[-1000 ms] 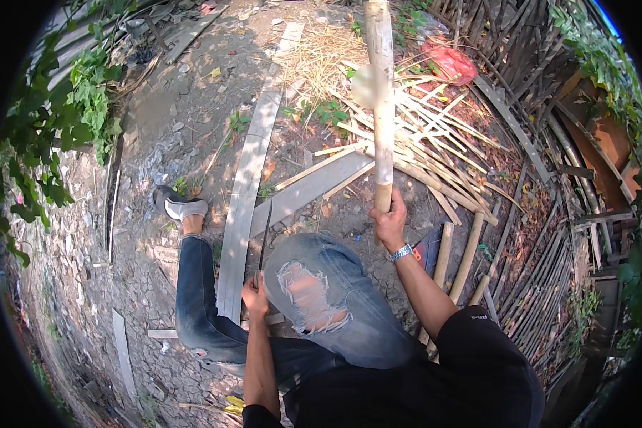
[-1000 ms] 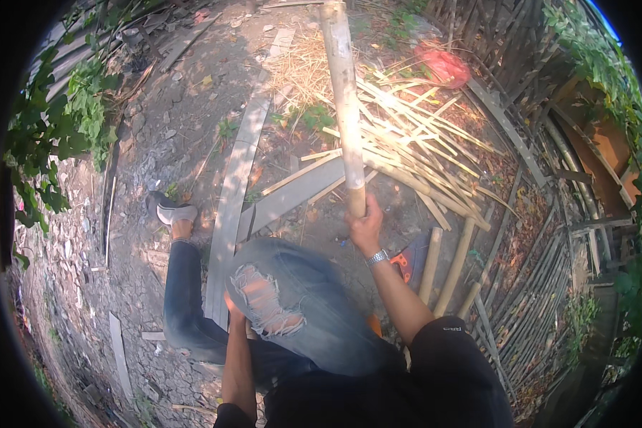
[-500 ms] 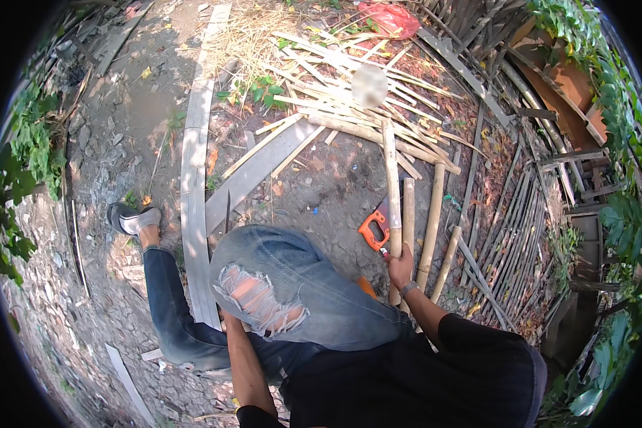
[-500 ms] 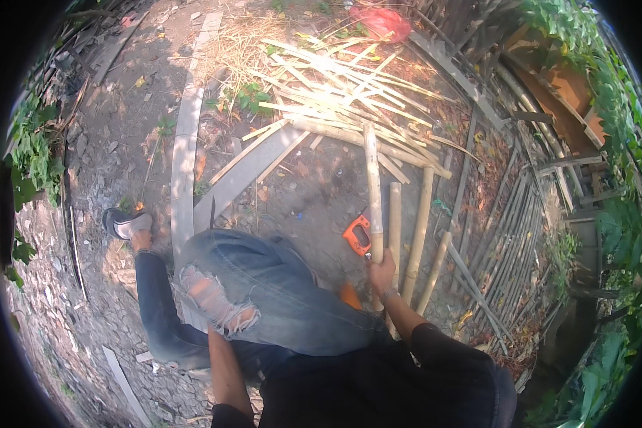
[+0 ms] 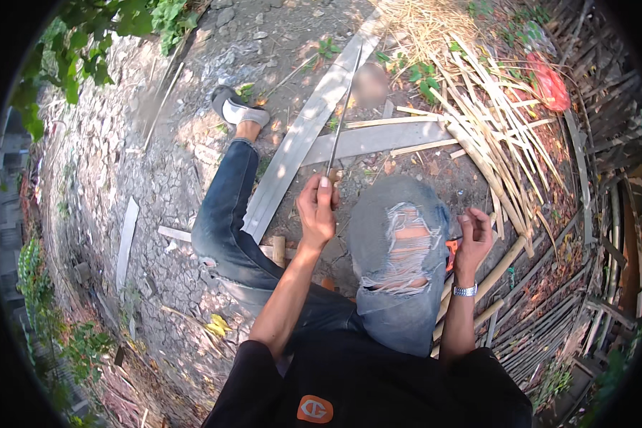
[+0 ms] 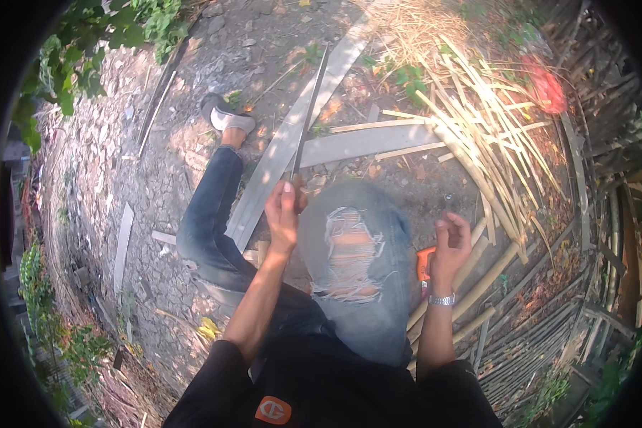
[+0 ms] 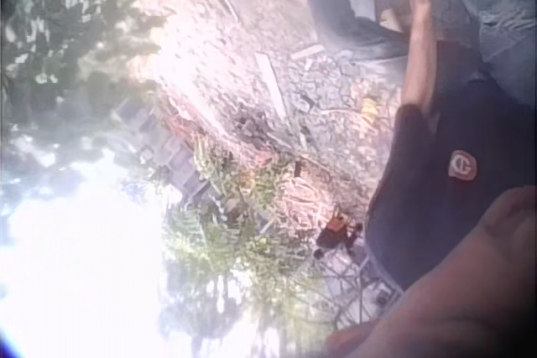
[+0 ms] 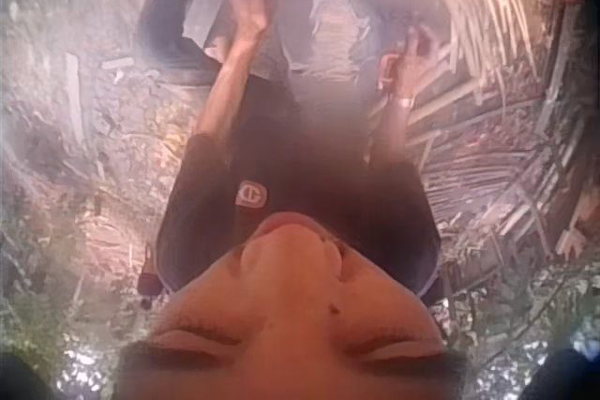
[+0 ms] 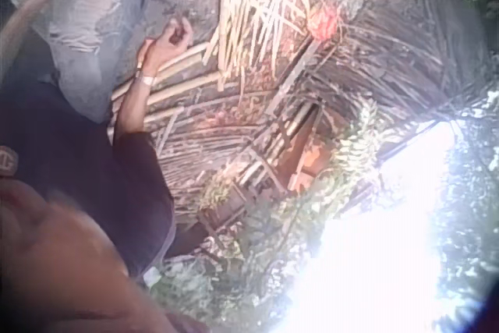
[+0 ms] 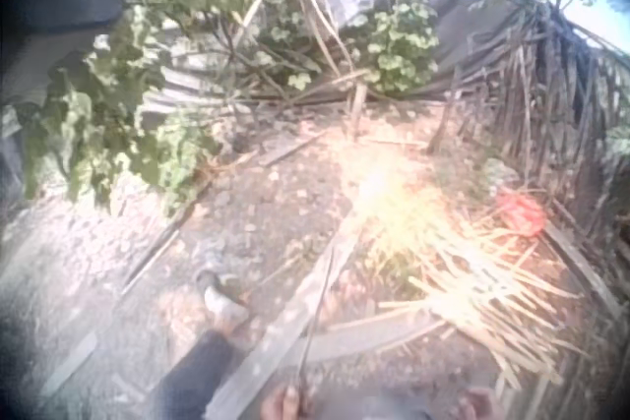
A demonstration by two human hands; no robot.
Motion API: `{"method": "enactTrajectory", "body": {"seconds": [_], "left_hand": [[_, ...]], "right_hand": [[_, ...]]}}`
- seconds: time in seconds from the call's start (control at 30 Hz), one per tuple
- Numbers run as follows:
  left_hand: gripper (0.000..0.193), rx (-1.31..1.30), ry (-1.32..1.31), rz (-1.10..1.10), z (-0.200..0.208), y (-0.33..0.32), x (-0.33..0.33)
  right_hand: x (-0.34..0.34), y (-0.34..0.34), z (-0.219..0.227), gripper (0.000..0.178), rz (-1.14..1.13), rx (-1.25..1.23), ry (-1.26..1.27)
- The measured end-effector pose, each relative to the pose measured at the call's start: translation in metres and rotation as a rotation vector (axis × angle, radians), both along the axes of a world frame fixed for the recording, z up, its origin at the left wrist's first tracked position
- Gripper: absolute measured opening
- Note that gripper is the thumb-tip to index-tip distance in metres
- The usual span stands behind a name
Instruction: The person sits on the ground and uses a machete and a wooden stick to split a piece of bamboo into thin strips. They repeatedly strike the machete blade with the stick to drive it through the bamboo, separating it into smaller pieces.
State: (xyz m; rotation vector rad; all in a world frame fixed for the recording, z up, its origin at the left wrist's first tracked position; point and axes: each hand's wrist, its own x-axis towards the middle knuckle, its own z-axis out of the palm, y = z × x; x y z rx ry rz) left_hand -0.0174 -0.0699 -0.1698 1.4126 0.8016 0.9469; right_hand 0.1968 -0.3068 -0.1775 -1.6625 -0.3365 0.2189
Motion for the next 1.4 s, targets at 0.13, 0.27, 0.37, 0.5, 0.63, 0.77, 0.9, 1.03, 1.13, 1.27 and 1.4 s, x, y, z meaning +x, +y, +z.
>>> {"method": "enactTrajectory", "body": {"seconds": [0.13, 0.27, 0.37, 0.5, 0.63, 0.77, 0.9, 1.03, 1.13, 1.27, 1.4], "left_hand": [[0.048, 0.232, -0.139, 0.031, 0.103, 0.002, 0.026], [0.071, 0.711, -0.306, 0.211, 0.163, -0.029, 0.044], [0.078, 0.582, -0.140, 0.107, 0.174, -0.045, 0.014], [0.073, 0.515, -0.125, 0.127, 0.163, -0.051, -0.079], [0.024, 0.293, 0.265, 0.802, 0.043, -0.032, -0.230], [0.046, -0.030, 1.174, 0.538, -0.143, -0.126, -0.354], [0.071, 0.108, 1.460, 0.164, -0.232, -0.257, -0.381], [0.070, -0.454, 1.383, 0.110, -0.231, -0.287, -0.402], [0.061, -0.377, 1.353, 0.160, -0.208, -0.274, -0.415], [0.055, -0.178, 1.320, 0.465, -0.170, -0.241, -0.479], [0.052, 0.061, 1.632, 0.655, -0.044, -0.147, -0.539]], "right_hand": [[-0.002, 0.090, 0.157, 0.062, 0.478, 0.270, -0.313], [-0.080, 0.131, 0.253, 0.093, 0.835, 0.070, -0.283], [-0.105, 0.148, 0.246, 0.059, 0.814, -0.038, -0.239], [-0.088, 0.142, 0.230, 0.035, 0.895, 0.025, -0.057], [-0.054, 0.129, 0.226, 0.029, 0.801, 0.005, -0.110], [-0.059, 0.134, 0.231, 0.031, 0.776, 0.013, -0.064], [-0.064, 0.137, 0.229, 0.034, 0.717, 0.001, -0.002], [-0.060, 0.137, 0.235, 0.034, 0.690, 0.018, 0.003], [-0.060, 0.138, 0.232, 0.035, 0.701, 0.017, -0.008], [-0.055, 0.133, 0.230, 0.036, 0.728, 0.046, -0.019], [-0.053, 0.131, 0.229, 0.033, 0.750, 0.047, -0.014]]}}
